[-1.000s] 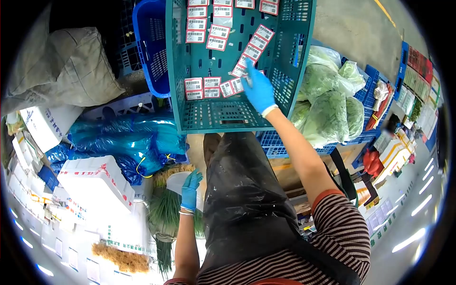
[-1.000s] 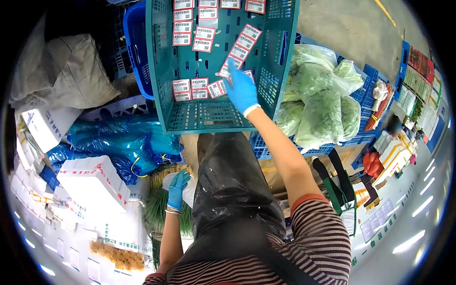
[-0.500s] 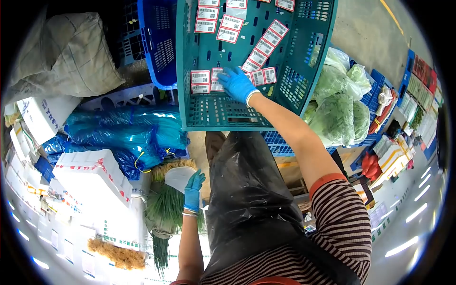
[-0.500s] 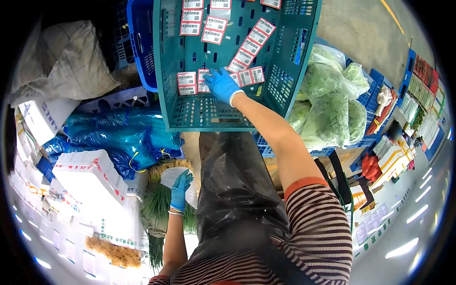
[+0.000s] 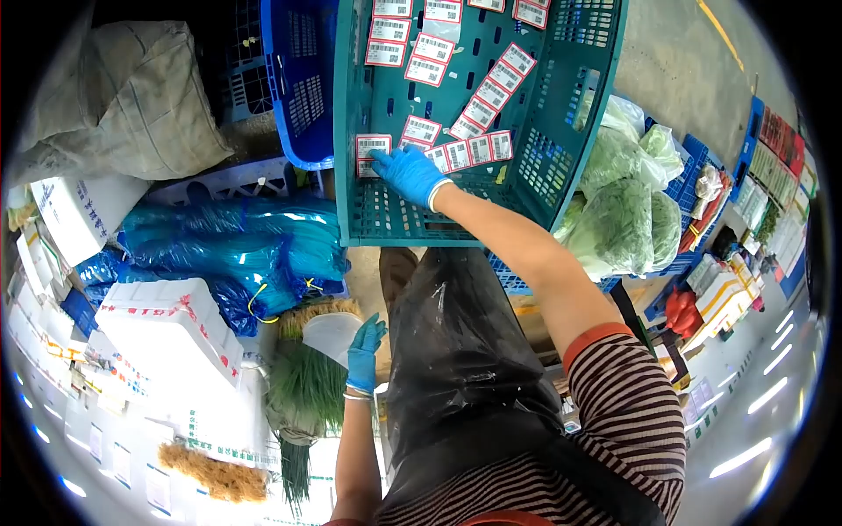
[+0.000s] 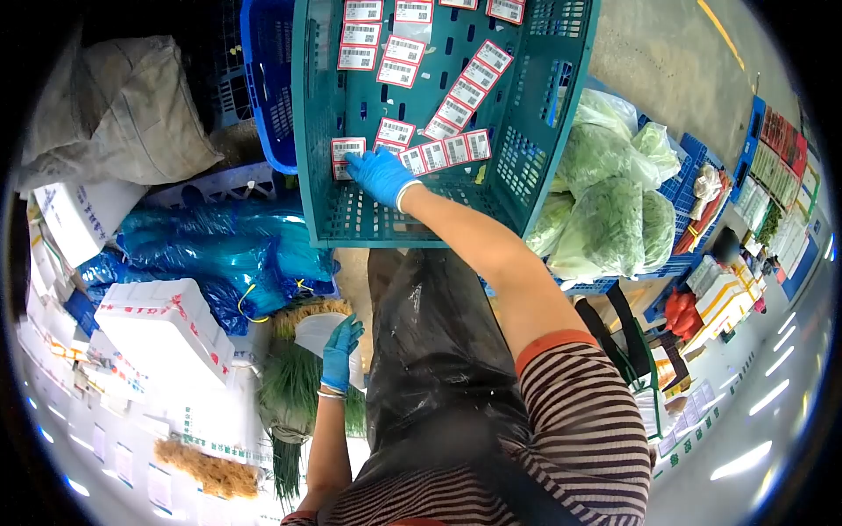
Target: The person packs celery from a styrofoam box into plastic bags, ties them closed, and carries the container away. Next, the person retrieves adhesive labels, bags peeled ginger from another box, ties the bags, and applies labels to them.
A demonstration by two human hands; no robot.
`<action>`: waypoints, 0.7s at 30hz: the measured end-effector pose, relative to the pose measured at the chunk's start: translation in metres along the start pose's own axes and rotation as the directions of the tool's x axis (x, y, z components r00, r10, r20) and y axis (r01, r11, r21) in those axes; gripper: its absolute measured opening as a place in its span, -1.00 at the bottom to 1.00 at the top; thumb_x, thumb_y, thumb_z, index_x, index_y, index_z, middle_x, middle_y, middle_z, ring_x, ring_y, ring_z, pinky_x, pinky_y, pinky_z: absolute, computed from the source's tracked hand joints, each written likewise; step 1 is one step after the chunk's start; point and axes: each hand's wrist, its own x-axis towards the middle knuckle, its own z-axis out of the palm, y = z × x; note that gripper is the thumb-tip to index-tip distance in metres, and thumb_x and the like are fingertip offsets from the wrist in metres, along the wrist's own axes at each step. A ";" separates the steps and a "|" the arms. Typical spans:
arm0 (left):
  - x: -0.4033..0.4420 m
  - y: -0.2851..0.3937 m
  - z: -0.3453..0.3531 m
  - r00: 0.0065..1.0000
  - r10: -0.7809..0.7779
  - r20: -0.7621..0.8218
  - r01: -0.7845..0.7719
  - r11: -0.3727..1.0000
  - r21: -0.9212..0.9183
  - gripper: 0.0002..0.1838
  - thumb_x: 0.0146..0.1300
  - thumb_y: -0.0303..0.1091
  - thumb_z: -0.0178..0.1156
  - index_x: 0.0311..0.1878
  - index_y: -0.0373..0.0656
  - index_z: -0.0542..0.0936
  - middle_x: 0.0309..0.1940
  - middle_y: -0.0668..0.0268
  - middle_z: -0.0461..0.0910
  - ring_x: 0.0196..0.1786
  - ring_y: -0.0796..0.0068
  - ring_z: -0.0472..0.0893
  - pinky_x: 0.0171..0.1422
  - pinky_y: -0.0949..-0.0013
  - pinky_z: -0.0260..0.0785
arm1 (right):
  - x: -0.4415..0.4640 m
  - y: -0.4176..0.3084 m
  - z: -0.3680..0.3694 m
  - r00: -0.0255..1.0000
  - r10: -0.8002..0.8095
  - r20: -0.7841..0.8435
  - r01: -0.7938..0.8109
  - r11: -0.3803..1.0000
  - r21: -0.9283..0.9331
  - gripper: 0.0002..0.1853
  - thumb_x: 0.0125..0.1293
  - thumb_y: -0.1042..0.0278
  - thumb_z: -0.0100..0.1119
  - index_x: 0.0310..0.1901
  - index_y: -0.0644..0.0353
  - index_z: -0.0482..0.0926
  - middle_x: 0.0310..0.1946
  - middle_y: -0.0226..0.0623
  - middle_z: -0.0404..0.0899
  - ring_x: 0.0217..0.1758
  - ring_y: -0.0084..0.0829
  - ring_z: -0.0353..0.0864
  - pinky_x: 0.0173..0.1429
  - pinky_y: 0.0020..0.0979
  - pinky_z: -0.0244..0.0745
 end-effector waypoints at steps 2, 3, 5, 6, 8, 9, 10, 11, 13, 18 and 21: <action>-0.002 0.008 0.004 1.000 -0.008 -0.019 0.008 1.000 0.014 -0.56 0.51 -0.14 -0.01 0.33 -0.12 0.47 0.10 0.30 0.62 0.14 0.55 0.56 0.19 0.52 0.33 | 0.002 0.000 -0.001 0.999 0.047 0.010 -0.047 0.999 -0.011 -0.64 0.26 0.49 0.11 0.10 0.25 0.54 -0.04 -0.08 0.57 -0.07 -0.16 0.63 0.03 -0.20 0.52; -0.001 0.008 0.004 1.000 -0.007 -0.016 0.007 1.000 0.020 -0.56 0.51 -0.14 -0.01 0.33 -0.12 0.48 0.10 0.30 0.62 0.15 0.54 0.56 0.19 0.51 0.33 | 0.002 0.001 0.003 0.996 0.086 0.021 -0.086 0.996 0.007 -0.65 0.26 0.49 0.11 0.10 0.26 0.54 -0.08 -0.07 0.58 -0.08 -0.16 0.64 0.01 -0.19 0.52; 0.004 0.002 -0.001 1.000 -0.002 -0.010 0.003 0.999 0.032 -0.56 0.51 -0.13 -0.01 0.32 -0.13 0.48 0.10 0.28 0.62 0.16 0.52 0.57 0.20 0.49 0.33 | 0.003 0.004 0.017 0.985 0.164 0.043 -0.166 0.985 0.038 -0.65 0.25 0.48 0.11 0.09 0.30 0.53 -0.16 -0.06 0.60 -0.11 -0.14 0.64 -0.03 -0.18 0.52; 0.006 -0.002 -0.003 1.000 0.006 -0.003 -0.006 0.999 0.035 -0.56 0.51 -0.13 0.00 0.32 -0.13 0.48 0.10 0.28 0.62 0.17 0.51 0.57 0.21 0.47 0.33 | 0.000 0.005 0.008 0.995 0.080 -0.051 -0.079 0.997 0.023 -0.64 0.23 0.45 0.12 0.07 0.32 0.53 -0.21 -0.05 0.61 -0.16 -0.13 0.65 -0.09 -0.15 0.52; 0.012 -0.009 -0.005 0.999 0.034 0.017 -0.035 0.999 0.039 -0.56 0.51 -0.12 0.00 0.31 -0.13 0.49 0.11 0.26 0.61 0.18 0.49 0.57 0.22 0.44 0.33 | 0.000 0.002 -0.004 0.988 0.098 -0.121 -0.085 0.990 0.109 -0.64 0.21 0.41 0.14 0.07 0.25 0.54 -0.17 -0.12 0.62 -0.17 -0.16 0.64 -0.13 -0.18 0.50; 0.014 -0.010 -0.004 0.999 0.038 0.028 -0.039 0.998 0.040 -0.56 0.51 -0.11 -0.01 0.32 -0.13 0.49 0.11 0.25 0.61 0.19 0.48 0.56 0.23 0.43 0.32 | -0.001 0.001 -0.010 0.980 0.085 -0.182 -0.064 0.991 0.118 -0.64 0.22 0.38 0.15 0.07 0.23 0.55 -0.16 -0.15 0.62 -0.17 -0.18 0.64 -0.14 -0.19 0.49; 0.015 -0.010 -0.003 0.998 0.042 0.037 -0.044 0.998 0.041 -0.55 0.52 -0.11 -0.01 0.32 -0.13 0.48 0.12 0.25 0.61 0.19 0.46 0.56 0.24 0.42 0.32 | 0.000 0.000 -0.018 0.972 0.150 -0.183 -0.119 0.978 0.173 -0.65 0.24 0.35 0.16 0.07 0.19 0.56 -0.12 -0.20 0.63 -0.17 -0.21 0.64 -0.15 -0.22 0.49; 0.016 -0.010 -0.003 0.998 0.045 0.043 -0.047 0.998 0.043 -0.55 0.52 -0.10 -0.01 0.32 -0.14 0.48 0.13 0.24 0.60 0.20 0.45 0.56 0.25 0.41 0.31 | 0.003 -0.002 -0.025 0.966 0.227 -0.121 -0.208 0.966 0.153 -0.54 0.25 0.30 0.22 0.19 0.19 0.49 -0.08 -0.17 0.62 -0.16 -0.19 0.64 -0.12 -0.18 0.49; 0.017 -0.006 0.000 0.999 0.016 0.049 -0.018 0.999 0.042 -0.54 0.51 -0.09 0.00 0.32 -0.12 0.48 0.15 0.26 0.59 0.21 0.46 0.55 0.29 0.38 0.29 | 0.009 -0.001 -0.039 0.919 0.392 -0.044 -0.365 0.888 0.280 -0.35 0.22 0.27 0.28 0.34 0.20 0.34 -0.06 -0.14 0.61 -0.14 -0.17 0.64 -0.09 -0.15 0.49; 0.013 0.019 0.009 0.999 -0.015 0.043 0.013 0.998 0.058 -0.56 0.52 -0.11 -0.03 0.34 -0.08 0.47 0.17 0.29 0.57 0.20 0.47 0.54 0.31 0.36 0.26 | 0.038 -0.001 0.000 0.864 0.496 -0.084 -0.479 0.862 0.166 -0.24 0.19 0.38 0.28 0.43 0.25 0.19 -0.15 -0.14 0.61 -0.21 -0.19 0.67 -0.18 -0.25 0.57; 0.014 0.029 0.009 0.999 -0.017 0.034 0.015 0.997 0.071 -0.56 0.53 -0.11 -0.03 0.35 -0.07 0.46 0.18 0.30 0.57 0.22 0.47 0.53 0.29 0.36 0.26 | 0.042 -0.008 0.003 0.864 0.501 -0.054 -0.480 0.851 0.212 -0.43 0.22 0.50 0.14 0.31 0.20 0.35 -0.24 -0.17 0.62 -0.24 -0.18 0.69 -0.25 -0.26 0.58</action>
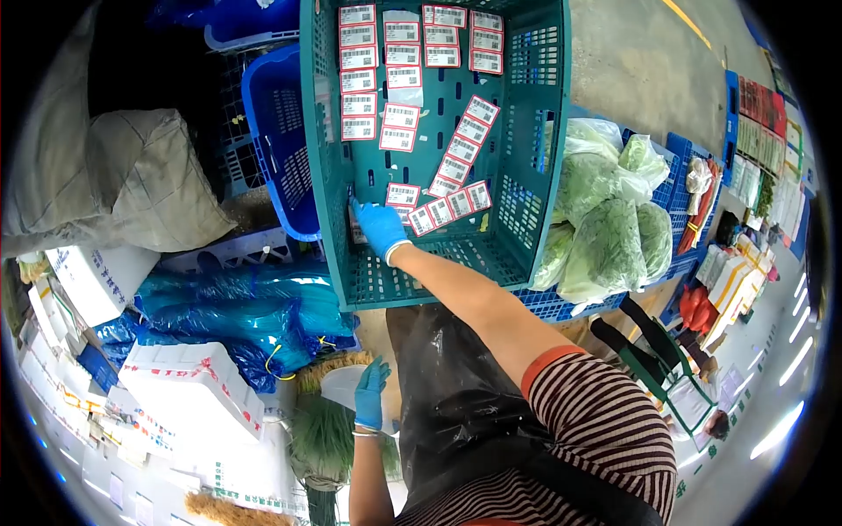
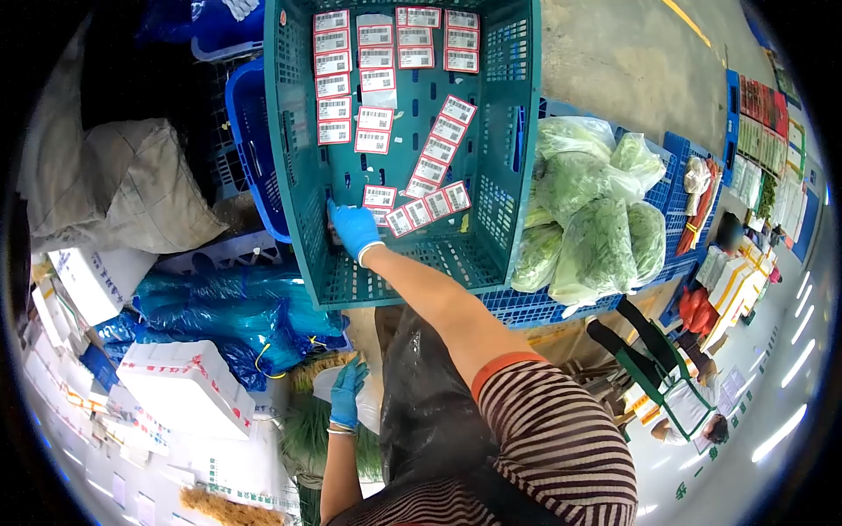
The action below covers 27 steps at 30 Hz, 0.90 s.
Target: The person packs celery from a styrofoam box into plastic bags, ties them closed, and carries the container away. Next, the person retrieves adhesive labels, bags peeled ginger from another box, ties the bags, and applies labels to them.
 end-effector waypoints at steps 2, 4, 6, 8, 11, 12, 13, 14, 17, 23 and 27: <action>-0.002 0.008 -0.002 1.000 0.002 -0.016 -0.002 1.000 0.000 -0.57 0.53 -0.12 -0.02 0.35 -0.07 0.47 0.19 0.31 0.56 0.22 0.48 0.53 0.28 0.39 0.27 | -0.008 -0.002 0.003 0.997 -0.047 -0.064 0.052 0.996 0.076 -0.58 0.28 0.47 0.05 0.21 0.15 0.46 -0.29 -0.18 0.62 -0.25 -0.17 0.68 -0.26 -0.22 0.58; -0.005 0.031 0.005 0.983 0.180 -0.044 -0.171 0.973 0.156 -0.59 0.51 -0.21 0.00 0.32 -0.15 0.48 0.20 0.27 0.56 0.20 0.44 0.53 0.29 0.36 0.31 | -0.018 0.002 -0.020 0.994 -0.010 -0.112 0.032 0.981 0.193 -0.69 0.26 0.39 0.14 0.06 0.10 0.57 -0.24 -0.15 0.63 -0.22 -0.13 0.68 -0.18 -0.18 0.58; -0.014 0.073 0.020 0.895 0.446 0.016 -0.408 0.804 0.432 -0.60 0.47 -0.27 0.07 0.30 -0.16 0.49 0.18 0.26 0.57 0.19 0.44 0.53 0.30 0.32 0.33 | -0.033 0.014 -0.057 0.985 0.070 -0.158 -0.012 0.939 0.345 -0.71 0.26 0.32 0.20 0.03 0.08 0.60 -0.22 -0.15 0.63 -0.18 -0.11 0.67 -0.14 -0.17 0.57; -0.025 0.121 0.040 0.853 0.523 0.006 -0.464 0.752 0.469 -0.56 0.37 -0.40 0.17 0.30 -0.22 0.47 0.20 0.19 0.54 0.21 0.38 0.50 0.30 0.31 0.36 | -0.047 0.029 -0.104 0.973 0.160 -0.166 -0.062 0.875 0.480 -0.69 0.27 0.16 0.27 0.01 0.07 0.63 -0.20 -0.12 0.63 -0.17 -0.10 0.66 -0.11 -0.20 0.55; -0.037 0.187 0.067 0.750 0.658 0.074 -0.583 0.603 0.545 -0.41 0.24 -0.39 0.29 0.34 -0.21 0.42 0.32 0.14 0.43 0.34 0.23 0.42 0.34 0.25 0.32 | -0.069 0.046 -0.186 0.988 0.107 -0.107 -0.037 0.856 0.515 -0.68 0.27 0.10 0.26 0.00 0.04 0.64 -0.21 -0.17 0.64 -0.18 -0.13 0.66 -0.13 -0.22 0.55; -0.042 0.213 0.081 0.668 0.734 0.123 -0.629 0.468 0.620 -0.35 0.19 -0.33 0.35 0.36 -0.19 0.40 0.34 0.13 0.39 0.37 0.18 0.38 0.37 0.20 0.29 | -0.076 0.051 -0.206 0.994 0.054 -0.092 -0.004 0.885 0.466 -0.67 0.28 0.09 0.25 0.01 0.02 0.64 -0.21 -0.19 0.65 -0.19 -0.14 0.67 -0.14 -0.23 0.56; -0.046 0.236 0.095 0.579 0.795 0.182 -0.656 0.322 0.683 -0.29 0.15 -0.26 0.40 0.37 -0.17 0.39 0.37 0.12 0.36 0.40 0.13 0.34 0.39 0.15 0.27 | -0.083 0.052 -0.229 1.000 0.003 0.001 -0.003 0.925 0.380 -0.67 0.30 0.05 0.23 0.04 -0.07 0.64 -0.26 -0.23 0.65 -0.24 -0.16 0.68 -0.20 -0.25 0.57; -0.051 0.258 0.108 0.531 0.809 0.250 -0.651 0.201 0.732 -0.22 0.09 -0.18 0.42 0.38 -0.16 0.37 0.38 0.12 0.34 0.43 0.09 0.29 0.43 0.09 0.20 | -0.090 0.048 -0.249 0.982 -0.165 -0.089 0.184 0.936 0.301 -0.67 0.31 0.01 0.20 0.05 -0.14 0.64 -0.32 -0.22 0.65 -0.29 -0.19 0.69 -0.24 -0.26 0.57; -0.053 0.295 0.140 0.455 0.780 0.431 -0.619 -0.072 0.782 0.02 -0.10 0.02 0.51 0.43 -0.16 0.30 0.41 0.12 0.28 0.51 0.00 0.16 0.52 -0.08 -0.03 | -0.107 0.024 -0.297 0.932 -0.362 -0.008 0.339 0.863 0.375 -0.70 0.32 -0.02 0.17 0.04 -0.22 0.64 -0.36 -0.25 0.65 -0.31 -0.20 0.69 -0.24 -0.25 0.58; -0.042 0.291 0.146 0.490 0.703 0.515 -0.708 -0.024 0.706 -0.49 0.06 -0.27 0.44 0.11 -0.13 0.60 -0.07 0.20 0.62 0.08 0.21 0.56 0.31 0.08 0.24 | -0.109 0.022 -0.309 0.826 -0.563 0.037 0.501 0.762 0.410 -0.71 0.28 0.04 0.19 0.02 -0.21 0.64 -0.33 -0.28 0.63 -0.28 -0.22 0.66 -0.24 -0.27 0.54; -0.036 0.272 0.128 0.692 0.652 0.309 -0.615 0.309 0.725 -0.77 0.18 -0.46 0.34 -0.08 -0.26 0.66 -0.36 0.14 0.65 -0.24 0.31 0.64 -0.08 0.32 0.45 | -0.067 0.037 -0.322 0.856 -0.487 0.175 0.236 0.669 0.705 -0.55 0.23 -0.02 0.28 0.14 -0.13 0.60 -0.17 -0.26 0.66 -0.16 -0.24 0.69 -0.13 -0.29 0.57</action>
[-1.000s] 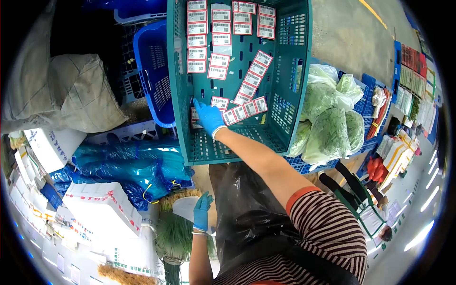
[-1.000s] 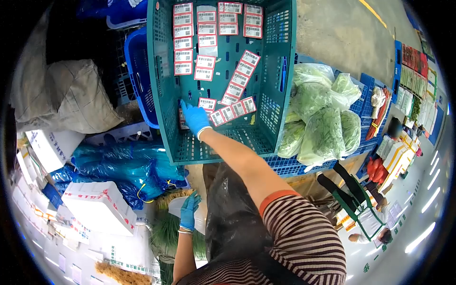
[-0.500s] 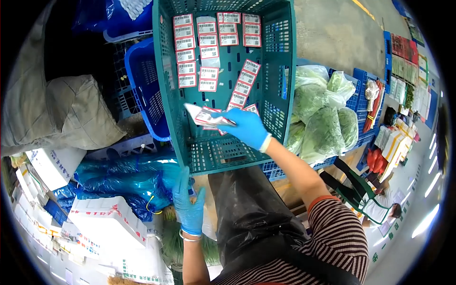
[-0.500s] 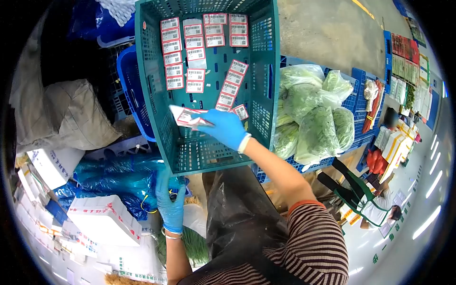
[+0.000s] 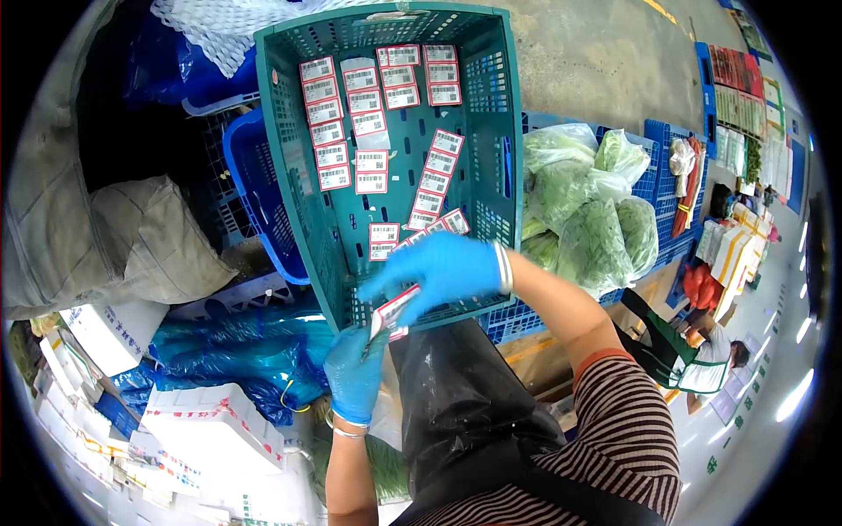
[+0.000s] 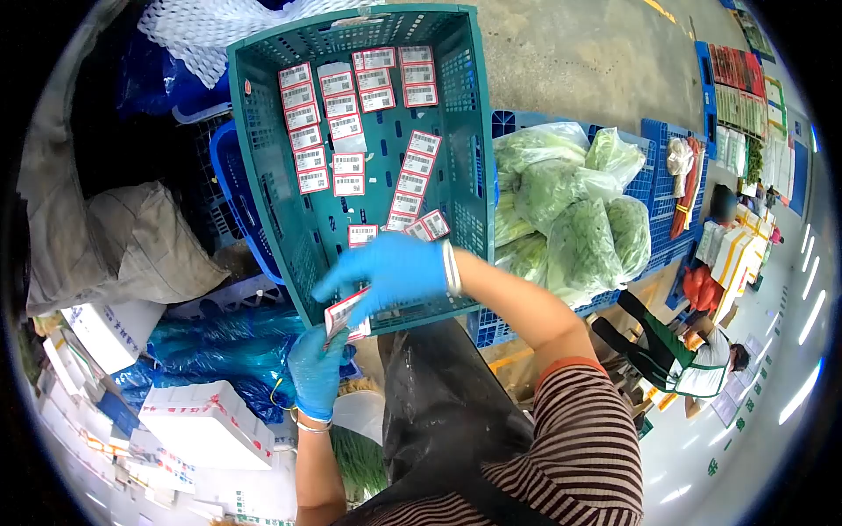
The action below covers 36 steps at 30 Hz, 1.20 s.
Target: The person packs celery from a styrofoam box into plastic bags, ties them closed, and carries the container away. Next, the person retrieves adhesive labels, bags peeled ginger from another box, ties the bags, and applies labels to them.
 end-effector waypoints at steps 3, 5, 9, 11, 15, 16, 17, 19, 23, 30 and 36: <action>-0.010 -0.025 0.013 0.994 -0.075 -0.082 0.064 0.990 -0.128 -0.83 0.21 -0.48 0.33 -0.15 -0.32 0.64 -0.37 0.10 0.64 -0.38 0.41 0.57 -0.25 0.39 0.41 | 0.043 0.079 -0.032 0.916 0.294 -0.274 -0.278 0.956 0.098 -0.32 0.16 -0.10 0.37 0.24 0.11 0.50 0.03 -0.18 0.64 0.04 -0.21 0.66 0.07 -0.26 0.56; -0.013 -0.035 0.020 0.984 -0.097 -0.150 0.066 0.978 -0.198 -0.85 0.17 -0.42 0.37 -0.28 -0.28 0.63 -0.49 0.05 0.52 -0.50 0.22 0.48 -0.39 0.28 0.32 | 0.081 0.153 -0.060 0.708 0.234 -0.666 -0.487 0.845 -0.221 -0.22 0.18 -0.15 0.31 0.32 0.20 0.38 0.22 -0.04 0.50 0.19 -0.03 0.56 0.23 -0.17 0.49; -0.018 -0.036 0.033 0.967 -0.195 -0.164 0.128 0.929 -0.349 -0.85 0.18 -0.43 0.37 -0.30 -0.31 0.61 -0.49 0.06 0.54 -0.48 0.37 0.51 -0.35 0.32 0.35 | 0.114 0.215 -0.095 0.609 0.355 -0.709 -0.691 0.677 -0.254 -0.19 0.27 -0.06 0.19 0.46 0.11 0.15 0.48 -0.11 0.15 0.30 -0.03 0.47 0.30 -0.14 0.43; -0.022 -0.041 0.036 0.969 -0.211 -0.125 0.159 0.930 -0.330 -0.85 0.20 -0.43 0.36 -0.29 -0.32 0.61 -0.48 0.08 0.55 -0.47 0.44 0.50 -0.33 0.35 0.36 | 0.120 0.229 -0.090 0.628 0.374 -0.682 -0.709 0.635 -0.306 -0.16 0.26 -0.02 0.19 0.49 0.09 0.08 0.53 -0.15 0.04 0.27 -0.05 0.50 0.25 -0.13 0.49; -0.026 -0.038 0.040 0.961 -0.276 -0.022 0.249 0.897 -0.366 -0.85 0.21 -0.44 0.36 -0.25 -0.32 0.62 -0.47 0.13 0.57 -0.47 0.47 0.45 -0.31 0.40 0.37 | 0.118 0.246 -0.067 0.605 0.392 -0.693 -0.743 0.591 -0.314 -0.16 0.26 0.01 0.18 0.50 0.09 0.05 0.54 -0.12 0.02 0.24 -0.06 0.53 0.17 -0.13 0.55; -0.025 -0.033 0.036 0.965 -0.261 -0.016 0.241 0.912 -0.331 -0.86 0.22 -0.45 0.35 -0.24 -0.31 0.62 -0.44 0.14 0.60 -0.44 0.49 0.49 -0.29 0.41 0.39 | 0.115 0.250 -0.060 0.577 0.408 -0.707 -0.759 0.587 -0.281 -0.16 0.26 0.01 0.18 0.50 0.09 0.06 0.53 -0.11 0.03 0.23 -0.05 0.54 0.17 -0.13 0.55; -0.025 -0.029 0.033 0.968 -0.251 -0.021 0.231 0.919 -0.319 -0.87 0.23 -0.45 0.34 -0.24 -0.31 0.63 -0.43 0.14 0.61 -0.43 0.50 0.50 -0.28 0.42 0.39 | 0.113 0.253 -0.053 0.549 0.425 -0.720 -0.775 0.582 -0.247 -0.16 0.26 0.01 0.18 0.50 0.09 0.06 0.53 -0.09 0.04 0.23 -0.04 0.54 0.17 -0.12 0.54; -0.023 -0.022 0.029 0.974 -0.226 -0.032 0.207 0.932 -0.296 -0.87 0.24 -0.46 0.34 -0.23 -0.31 0.63 -0.40 0.15 0.64 -0.41 0.51 0.53 -0.26 0.43 0.41 | 0.109 0.241 -0.039 0.508 0.394 -0.766 -0.777 0.593 -0.210 -0.20 0.29 0.06 0.16 0.48 0.12 0.09 0.52 -0.07 0.04 0.07 -0.03 0.63 0.06 -0.13 0.60; -0.025 -0.028 0.030 0.970 -0.238 -0.045 0.210 0.918 -0.336 -0.86 0.24 -0.46 0.34 -0.21 -0.31 0.63 -0.36 0.14 0.66 -0.38 0.53 0.55 -0.24 0.43 0.43 | 0.128 0.226 -0.006 0.675 0.213 -0.707 -0.644 0.637 -0.423 -0.28 0.35 0.11 0.10 0.47 0.08 0.10 0.51 -0.22 0.10 -0.13 -0.07 0.69 -0.14 -0.11 0.63; -0.023 -0.027 0.034 0.951 -0.309 -0.030 0.272 0.875 -0.401 -0.88 0.23 -0.48 0.33 -0.22 -0.31 0.64 -0.34 0.18 0.68 -0.35 0.58 0.55 -0.20 0.46 0.42 | 0.198 0.217 0.053 0.845 0.213 -0.491 -0.495 0.657 -0.569 -0.31 0.25 0.34 0.13 0.43 0.16 0.17 0.50 -0.05 0.08 -0.19 -0.04 0.70 -0.18 -0.11 0.63; -0.032 -0.040 0.040 0.960 -0.276 -0.037 0.243 0.896 -0.371 -0.84 0.29 -0.42 0.30 -0.14 -0.32 0.64 -0.32 0.23 0.71 -0.31 0.70 0.53 -0.20 0.48 0.41 | 0.185 0.204 0.104 0.886 0.110 -0.450 -0.390 0.701 -0.597 -0.33 0.21 0.42 0.13 0.39 0.23 0.24 0.46 0.00 0.16 -0.32 -0.08 0.69 -0.24 -0.10 0.61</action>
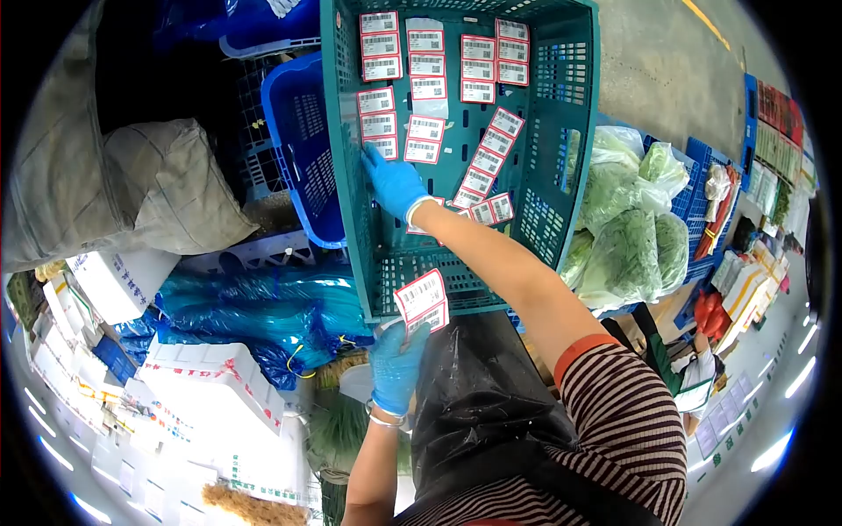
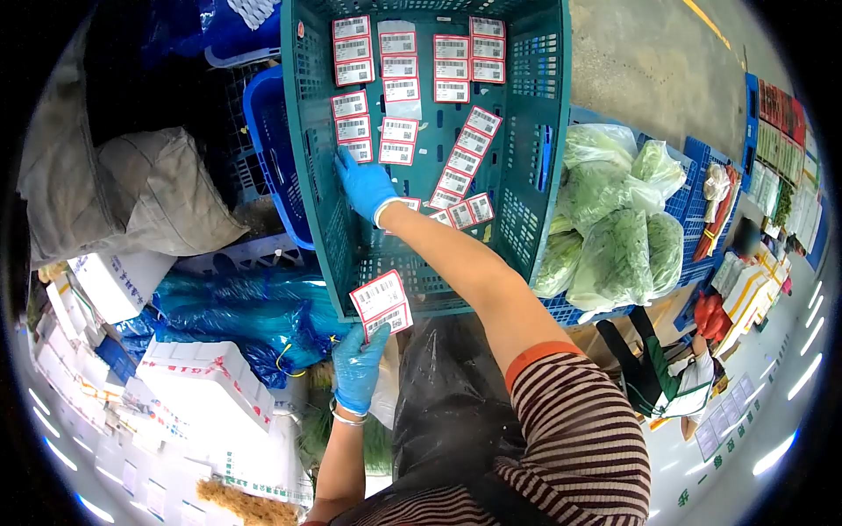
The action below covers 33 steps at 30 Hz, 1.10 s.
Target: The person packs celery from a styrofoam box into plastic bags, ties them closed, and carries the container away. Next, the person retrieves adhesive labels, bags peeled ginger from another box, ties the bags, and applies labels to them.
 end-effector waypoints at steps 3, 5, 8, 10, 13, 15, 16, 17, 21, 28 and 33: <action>-0.002 -0.002 -0.001 1.000 -0.020 -0.017 0.020 1.000 -0.002 -0.86 0.26 -0.44 0.32 -0.18 -0.31 0.65 -0.31 0.19 0.70 -0.32 0.53 0.59 -0.19 0.45 0.43 | -0.014 -0.004 0.001 0.998 0.020 0.067 -0.020 1.000 0.010 -0.31 0.21 0.34 0.16 0.40 0.22 0.24 0.46 0.00 0.16 -0.35 -0.09 0.69 -0.25 -0.11 0.61; -0.001 -0.001 -0.001 0.999 -0.028 -0.026 0.027 0.999 -0.024 -0.87 0.24 -0.45 0.33 -0.20 -0.31 0.65 -0.31 0.16 0.70 -0.33 0.46 0.62 -0.20 0.43 0.44 | -0.017 -0.001 0.005 0.995 0.041 0.091 -0.041 0.999 -0.004 -0.29 0.21 0.31 0.18 0.41 0.21 0.23 0.46 -0.01 0.15 -0.36 -0.10 0.69 -0.25 -0.11 0.61; -0.002 -0.001 -0.001 0.999 -0.029 -0.026 0.028 0.999 -0.038 -0.87 0.24 -0.47 0.32 -0.19 -0.31 0.65 -0.30 0.16 0.70 -0.32 0.47 0.62 -0.20 0.43 0.45 | -0.014 0.010 0.017 0.994 0.055 0.091 -0.049 0.997 -0.058 -0.34 0.29 0.27 0.12 0.42 0.16 0.23 0.49 -0.08 0.13 -0.39 -0.14 0.68 -0.28 -0.16 0.57; -0.002 -0.006 -0.001 0.999 -0.043 -0.023 0.042 0.999 -0.034 -0.87 0.24 -0.47 0.32 -0.18 -0.31 0.65 -0.30 0.16 0.70 -0.31 0.49 0.63 -0.19 0.43 0.45 | -0.013 0.012 0.018 0.992 0.062 0.109 -0.050 0.993 -0.103 -0.36 0.33 0.26 0.09 0.43 0.13 0.23 0.50 -0.10 0.11 -0.41 -0.14 0.68 -0.28 -0.18 0.56; -0.003 -0.006 -0.001 0.998 -0.059 -0.021 0.058 0.997 -0.059 -0.87 0.25 -0.48 0.31 -0.18 -0.32 0.65 -0.29 0.16 0.70 -0.30 0.50 0.63 -0.17 0.44 0.46 | -0.021 0.009 0.020 0.987 0.058 0.152 -0.039 0.992 -0.122 -0.37 0.33 0.27 0.09 0.43 0.13 0.24 0.50 -0.10 0.11 -0.38 -0.12 0.69 -0.27 -0.18 0.57; -0.004 -0.005 -0.001 0.998 -0.050 -0.026 0.048 0.998 -0.049 -0.87 0.25 -0.48 0.31 -0.17 -0.32 0.65 -0.28 0.15 0.71 -0.30 0.51 0.63 -0.17 0.44 0.46 | -0.030 0.003 0.021 0.986 0.054 0.155 -0.031 0.989 -0.146 -0.39 0.32 0.26 0.09 0.41 0.13 0.27 0.49 -0.11 0.14 -0.35 -0.12 0.70 -0.26 -0.18 0.59; -0.004 -0.005 -0.001 0.999 -0.045 -0.029 0.043 0.998 -0.045 -0.86 0.25 -0.48 0.31 -0.17 -0.32 0.65 -0.28 0.14 0.71 -0.29 0.51 0.63 -0.16 0.44 0.46 | -0.033 0.002 0.020 0.986 0.052 0.156 -0.027 0.987 -0.158 -0.40 0.32 0.26 0.09 0.40 0.12 0.28 0.48 -0.11 0.16 -0.34 -0.11 0.70 -0.25 -0.18 0.60; -0.005 -0.006 0.000 0.999 -0.043 -0.026 0.042 0.998 -0.054 -0.86 0.25 -0.48 0.31 -0.17 -0.32 0.65 -0.28 0.14 0.71 -0.29 0.51 0.63 -0.16 0.44 0.46 | -0.034 0.002 0.019 0.990 0.062 0.127 -0.046 0.992 -0.119 -0.41 0.32 0.28 0.09 0.38 0.12 0.30 0.47 -0.12 0.18 -0.32 -0.12 0.71 -0.24 -0.18 0.61; -0.006 -0.008 0.000 0.999 -0.040 -0.031 0.037 0.996 -0.082 -0.86 0.25 -0.48 0.30 -0.17 -0.33 0.65 -0.29 0.12 0.71 -0.29 0.50 0.64 -0.17 0.44 0.46 | -0.023 0.017 -0.005 0.988 0.106 -0.108 -0.090 0.985 0.147 -0.47 0.21 0.46 0.05 0.28 0.14 0.41 0.39 -0.08 0.31 -0.10 -0.10 0.70 -0.13 -0.14 0.62; -0.004 -0.011 0.003 0.998 -0.044 -0.038 0.042 0.998 -0.039 -0.85 0.25 -0.44 0.30 -0.18 -0.32 0.65 -0.29 0.10 0.70 -0.31 0.42 0.66 -0.19 0.42 0.46 | 0.046 0.067 -0.029 0.989 0.000 -0.146 0.016 0.994 0.108 -0.50 0.20 0.55 0.01 0.22 0.08 0.47 0.33 -0.18 0.39 -0.02 -0.08 0.67 -0.06 -0.12 0.62; -0.005 -0.022 0.008 0.999 -0.033 -0.033 0.031 0.998 -0.046 -0.84 0.26 -0.44 0.30 -0.16 -0.32 0.64 -0.29 0.10 0.70 -0.31 0.42 0.66 -0.19 0.41 0.46 | 0.038 0.051 -0.040 0.976 0.025 -0.215 0.001 0.993 0.118 -0.60 0.28 0.34 0.13 0.17 0.05 0.50 0.12 -0.09 0.52 -0.14 -0.09 0.67 -0.15 -0.12 0.59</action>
